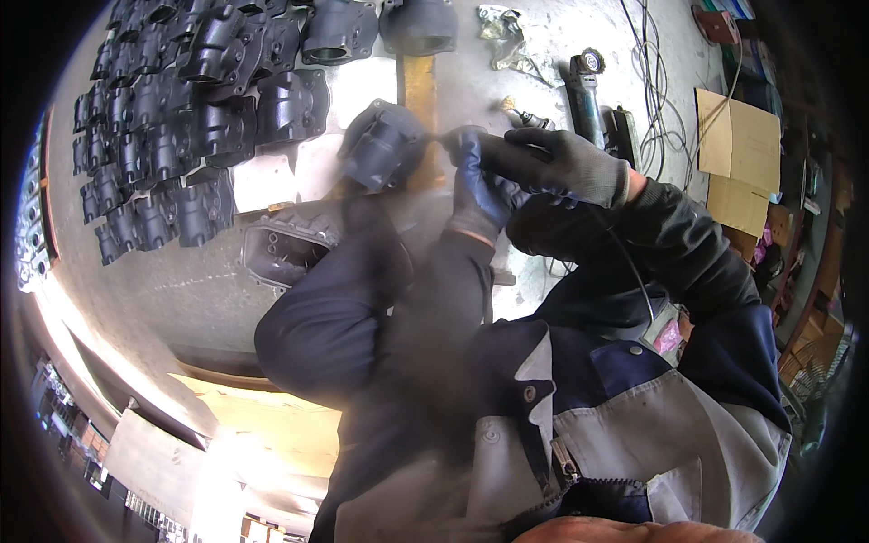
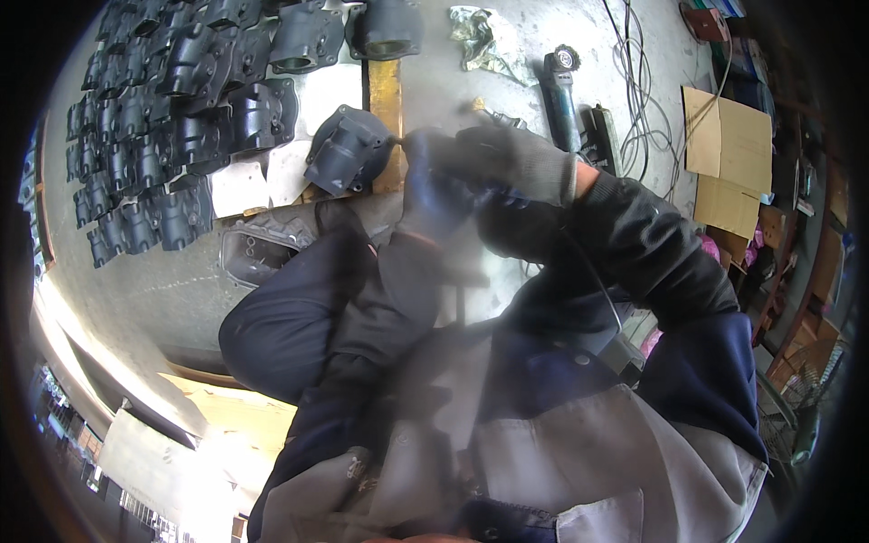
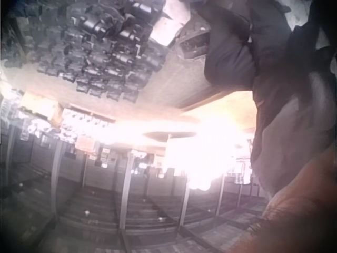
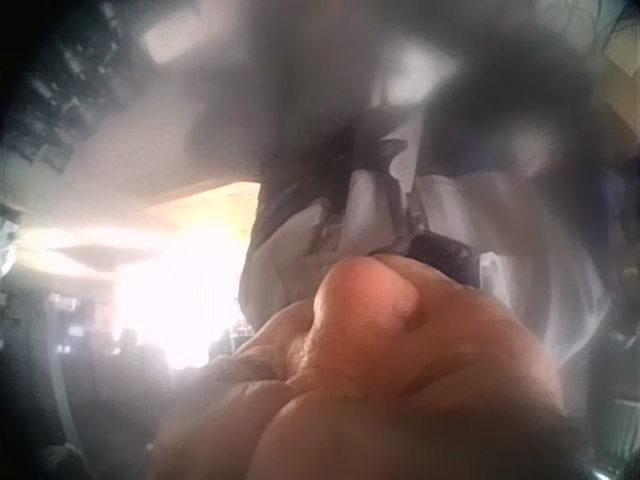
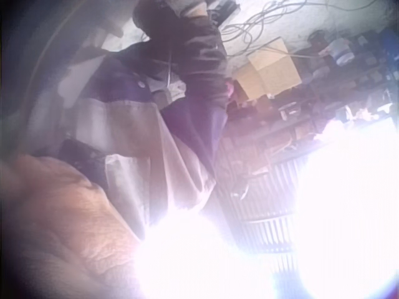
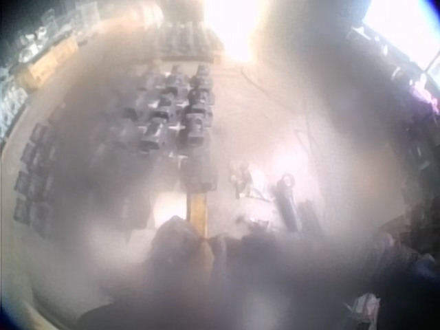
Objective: The person uses a rotary tool to grind and polish a metal part, then switches to an angle grinder to smooth its surfaces. They handle several similar parts, rotating them to access different areas, and place finished pieces aside on a nearby table.
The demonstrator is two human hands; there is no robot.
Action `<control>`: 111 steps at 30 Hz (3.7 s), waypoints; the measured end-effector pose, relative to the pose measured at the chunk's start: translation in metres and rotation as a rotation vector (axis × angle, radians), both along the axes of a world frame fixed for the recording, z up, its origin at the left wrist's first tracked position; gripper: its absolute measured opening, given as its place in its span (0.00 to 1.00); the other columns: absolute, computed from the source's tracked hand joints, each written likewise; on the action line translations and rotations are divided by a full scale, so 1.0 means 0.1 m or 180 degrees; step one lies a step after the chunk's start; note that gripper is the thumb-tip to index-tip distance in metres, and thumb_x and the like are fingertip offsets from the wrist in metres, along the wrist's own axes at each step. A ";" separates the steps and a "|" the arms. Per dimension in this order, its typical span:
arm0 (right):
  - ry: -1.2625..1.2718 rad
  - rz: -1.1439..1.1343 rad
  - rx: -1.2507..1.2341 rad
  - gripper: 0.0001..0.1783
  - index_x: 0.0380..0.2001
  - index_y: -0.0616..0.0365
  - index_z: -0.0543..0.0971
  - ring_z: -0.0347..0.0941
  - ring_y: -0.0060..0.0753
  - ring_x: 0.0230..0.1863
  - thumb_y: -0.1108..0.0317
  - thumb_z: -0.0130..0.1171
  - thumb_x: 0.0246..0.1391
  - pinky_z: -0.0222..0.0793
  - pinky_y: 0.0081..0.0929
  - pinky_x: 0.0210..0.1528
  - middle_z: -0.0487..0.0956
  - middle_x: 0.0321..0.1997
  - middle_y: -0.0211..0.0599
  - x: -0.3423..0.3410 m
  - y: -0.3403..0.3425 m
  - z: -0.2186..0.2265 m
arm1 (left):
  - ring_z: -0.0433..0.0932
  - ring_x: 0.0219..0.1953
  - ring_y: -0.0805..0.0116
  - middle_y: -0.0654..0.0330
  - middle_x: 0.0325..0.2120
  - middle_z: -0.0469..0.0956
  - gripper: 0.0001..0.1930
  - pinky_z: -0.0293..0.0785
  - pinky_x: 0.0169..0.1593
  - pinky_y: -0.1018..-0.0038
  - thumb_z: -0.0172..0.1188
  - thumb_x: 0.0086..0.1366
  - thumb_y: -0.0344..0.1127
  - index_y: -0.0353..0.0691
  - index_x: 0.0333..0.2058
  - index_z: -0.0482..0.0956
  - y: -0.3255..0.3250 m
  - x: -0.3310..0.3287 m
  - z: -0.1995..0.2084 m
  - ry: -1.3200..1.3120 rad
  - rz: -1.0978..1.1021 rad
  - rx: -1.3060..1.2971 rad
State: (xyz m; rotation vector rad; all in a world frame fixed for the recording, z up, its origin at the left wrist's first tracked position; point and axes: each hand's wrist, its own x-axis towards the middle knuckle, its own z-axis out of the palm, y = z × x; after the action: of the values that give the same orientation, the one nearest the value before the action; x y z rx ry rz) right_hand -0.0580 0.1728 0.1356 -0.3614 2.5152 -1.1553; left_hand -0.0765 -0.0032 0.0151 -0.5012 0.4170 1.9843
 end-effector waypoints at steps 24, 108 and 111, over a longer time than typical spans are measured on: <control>-0.2234 -0.1304 -0.0403 0.34 0.76 0.57 0.66 0.82 0.21 0.37 0.68 0.60 0.69 0.81 0.19 0.40 0.86 0.48 0.41 -0.07 -0.08 0.49 | 0.77 0.59 0.63 0.57 0.52 0.81 0.25 0.69 0.64 0.66 0.68 0.70 0.46 0.37 0.58 0.77 0.03 0.06 0.31 -0.1072 0.0141 -0.0963; -0.2281 -0.1977 -0.1031 0.39 0.72 0.57 0.70 0.83 0.28 0.43 0.67 0.71 0.58 0.83 0.24 0.38 0.85 0.50 0.41 0.28 0.15 0.30 | 0.70 0.68 0.46 0.47 0.69 0.63 0.52 0.73 0.69 0.63 0.68 0.51 0.29 0.45 0.76 0.55 -0.96 -1.31 -0.01 0.5079 -0.3355 -0.4768; -0.1733 -0.1667 -0.1113 0.31 0.66 0.59 0.75 0.82 0.30 0.50 0.69 0.69 0.59 0.83 0.27 0.46 0.84 0.49 0.38 0.27 0.03 0.22 | 0.69 0.68 0.42 0.47 0.69 0.64 0.49 0.68 0.71 0.54 0.73 0.53 0.36 0.46 0.74 0.60 -0.92 -1.24 0.16 0.5399 -0.3456 -0.5534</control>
State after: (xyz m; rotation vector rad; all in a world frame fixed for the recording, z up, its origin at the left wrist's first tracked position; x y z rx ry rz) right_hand -0.0315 0.1758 0.1576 0.5050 1.9651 -1.6219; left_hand -0.2006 -0.0947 0.0307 0.5813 2.6621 0.0428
